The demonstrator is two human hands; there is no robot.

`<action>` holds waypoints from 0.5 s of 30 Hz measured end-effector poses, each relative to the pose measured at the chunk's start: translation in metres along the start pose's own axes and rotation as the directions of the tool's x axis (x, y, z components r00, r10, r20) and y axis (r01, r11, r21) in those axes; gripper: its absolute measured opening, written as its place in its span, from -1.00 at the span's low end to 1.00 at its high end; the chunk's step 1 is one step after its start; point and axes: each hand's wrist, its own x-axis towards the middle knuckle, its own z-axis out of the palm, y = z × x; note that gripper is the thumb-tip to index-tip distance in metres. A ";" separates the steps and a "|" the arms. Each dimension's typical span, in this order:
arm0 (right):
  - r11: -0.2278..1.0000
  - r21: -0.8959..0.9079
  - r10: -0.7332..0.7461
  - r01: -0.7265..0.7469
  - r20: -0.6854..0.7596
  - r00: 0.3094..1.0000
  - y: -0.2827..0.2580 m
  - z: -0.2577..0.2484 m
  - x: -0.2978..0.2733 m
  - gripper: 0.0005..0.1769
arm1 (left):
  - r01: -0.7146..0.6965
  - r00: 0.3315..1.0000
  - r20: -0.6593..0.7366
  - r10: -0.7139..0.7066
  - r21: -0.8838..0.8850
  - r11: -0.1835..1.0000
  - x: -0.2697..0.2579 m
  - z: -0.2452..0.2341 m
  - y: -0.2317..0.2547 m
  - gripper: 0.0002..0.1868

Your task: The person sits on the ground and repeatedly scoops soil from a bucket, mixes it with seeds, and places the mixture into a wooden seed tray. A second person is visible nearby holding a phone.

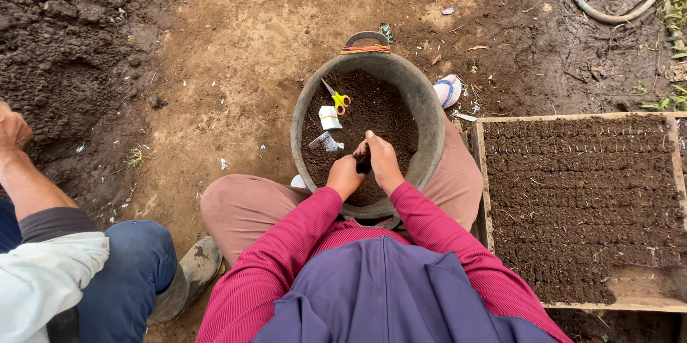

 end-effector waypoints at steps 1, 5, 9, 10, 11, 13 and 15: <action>0.992 -0.111 -0.056 0.061 0.055 0.997 -0.005 -0.001 -0.002 -0.52 | -0.035 0.999 -0.018 0.036 0.017 0.999 0.004 0.002 -0.001 -0.75; 0.829 -0.528 -0.039 0.184 0.274 0.961 -0.034 -0.005 -0.009 -0.75 | -0.014 0.999 -0.034 0.010 -0.111 0.994 0.003 -0.009 0.001 -0.93; 0.651 -0.661 -0.026 0.374 0.473 0.881 -0.081 -0.011 -0.024 -0.69 | -0.087 0.995 -0.038 0.089 0.039 0.995 0.014 -0.015 -0.010 -0.69; 0.501 -0.792 0.100 0.350 0.455 0.885 -0.075 -0.017 -0.021 -0.49 | -0.101 0.994 -0.037 0.102 0.017 0.995 0.016 -0.015 -0.013 -0.63; 0.327 -0.888 0.216 0.323 0.403 0.889 -0.069 -0.024 -0.017 -0.23 | -0.122 0.992 -0.031 0.122 -0.003 0.993 0.021 -0.015 -0.014 -0.56; 0.439 -0.844 0.160 0.308 0.411 0.898 -0.042 -0.016 -0.022 -0.28 | -0.095 0.995 0.019 0.097 -0.066 0.993 0.020 -0.016 -0.011 -0.56; 0.544 -0.786 0.102 0.294 0.410 0.906 -0.014 -0.016 -0.017 -0.33 | -0.063 0.995 0.074 0.073 -0.128 0.990 0.015 -0.014 -0.012 -0.57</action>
